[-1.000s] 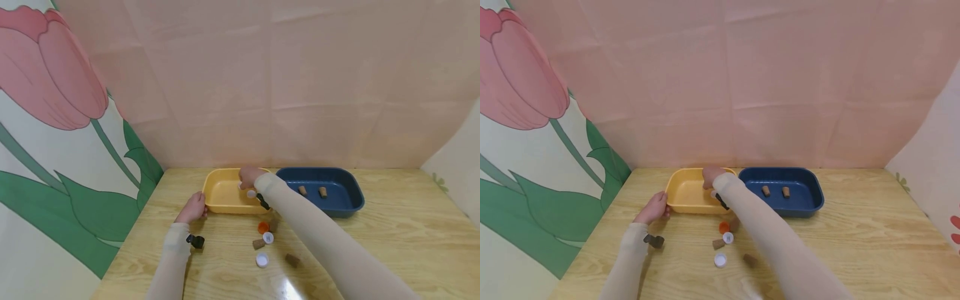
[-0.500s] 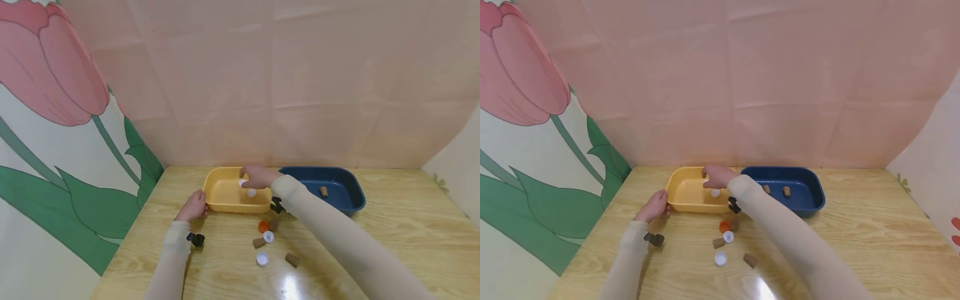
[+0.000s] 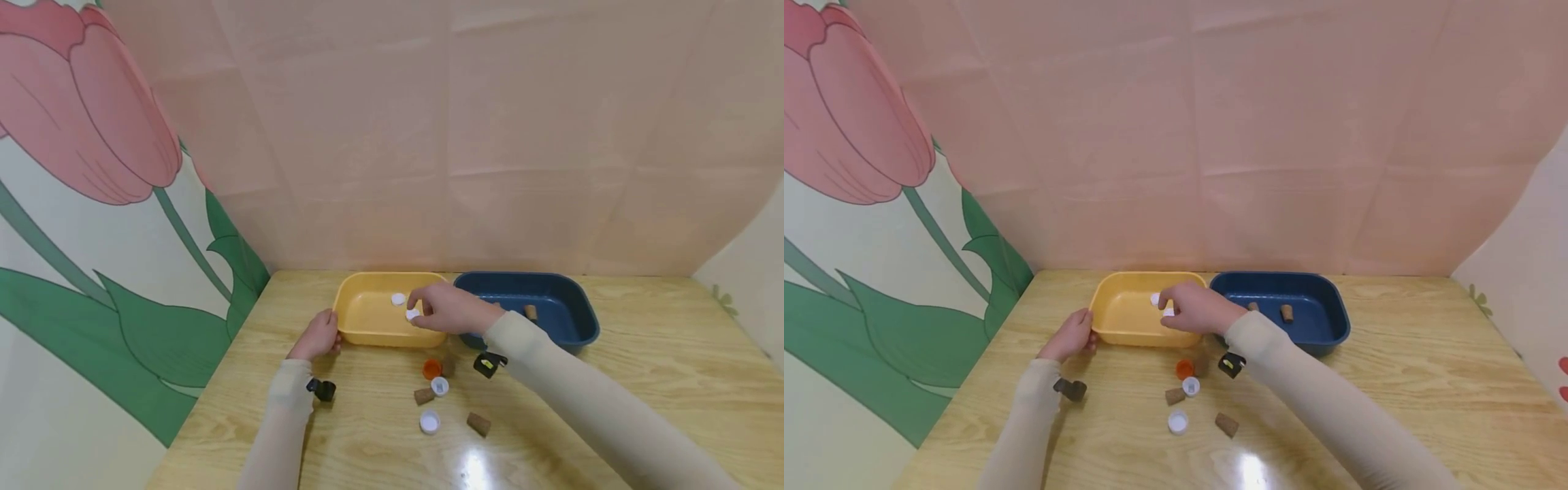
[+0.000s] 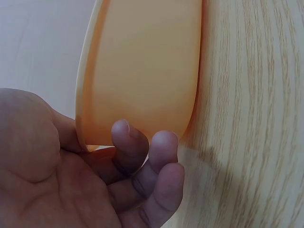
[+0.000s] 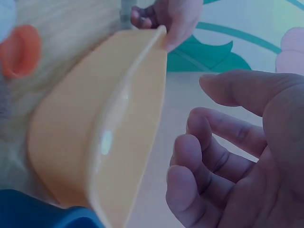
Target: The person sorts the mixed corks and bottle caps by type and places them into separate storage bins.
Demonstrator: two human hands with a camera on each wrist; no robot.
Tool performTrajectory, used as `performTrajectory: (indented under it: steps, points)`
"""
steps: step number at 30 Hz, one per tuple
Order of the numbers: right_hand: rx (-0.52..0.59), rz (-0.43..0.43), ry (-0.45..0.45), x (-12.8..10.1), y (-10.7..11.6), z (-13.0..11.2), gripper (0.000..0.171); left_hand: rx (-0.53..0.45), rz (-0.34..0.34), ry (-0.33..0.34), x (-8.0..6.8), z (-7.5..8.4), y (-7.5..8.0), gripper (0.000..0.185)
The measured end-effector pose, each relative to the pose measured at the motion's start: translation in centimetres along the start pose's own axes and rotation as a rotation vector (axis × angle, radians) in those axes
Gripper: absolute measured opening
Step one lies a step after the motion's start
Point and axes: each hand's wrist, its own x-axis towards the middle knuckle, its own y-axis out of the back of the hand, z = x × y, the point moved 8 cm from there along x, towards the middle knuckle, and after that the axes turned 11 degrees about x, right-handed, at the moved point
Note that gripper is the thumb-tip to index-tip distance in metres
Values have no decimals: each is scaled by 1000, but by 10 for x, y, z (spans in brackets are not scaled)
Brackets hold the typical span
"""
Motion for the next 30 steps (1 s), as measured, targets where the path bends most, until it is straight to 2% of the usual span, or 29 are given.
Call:
performTrajectory:
  steps: [7,13,21,25,30]
  points:
    - [15,16,3,-28,-12,14,29,0,4,-2,1,2,-2,37]
    - [76,8,68,-53,-24,23,32,-1,19,-13,1,-1,-1,35]
    - [168,-47,118,-89,-41,44,35,-2,15,-15,-1,-1,-2,36]
    - [215,-89,102,-105,-51,55,44,1,16,-10,0,-1,-1,37]
    - [213,-111,68,-123,-61,68,51,8,18,-10,1,-2,0,38]
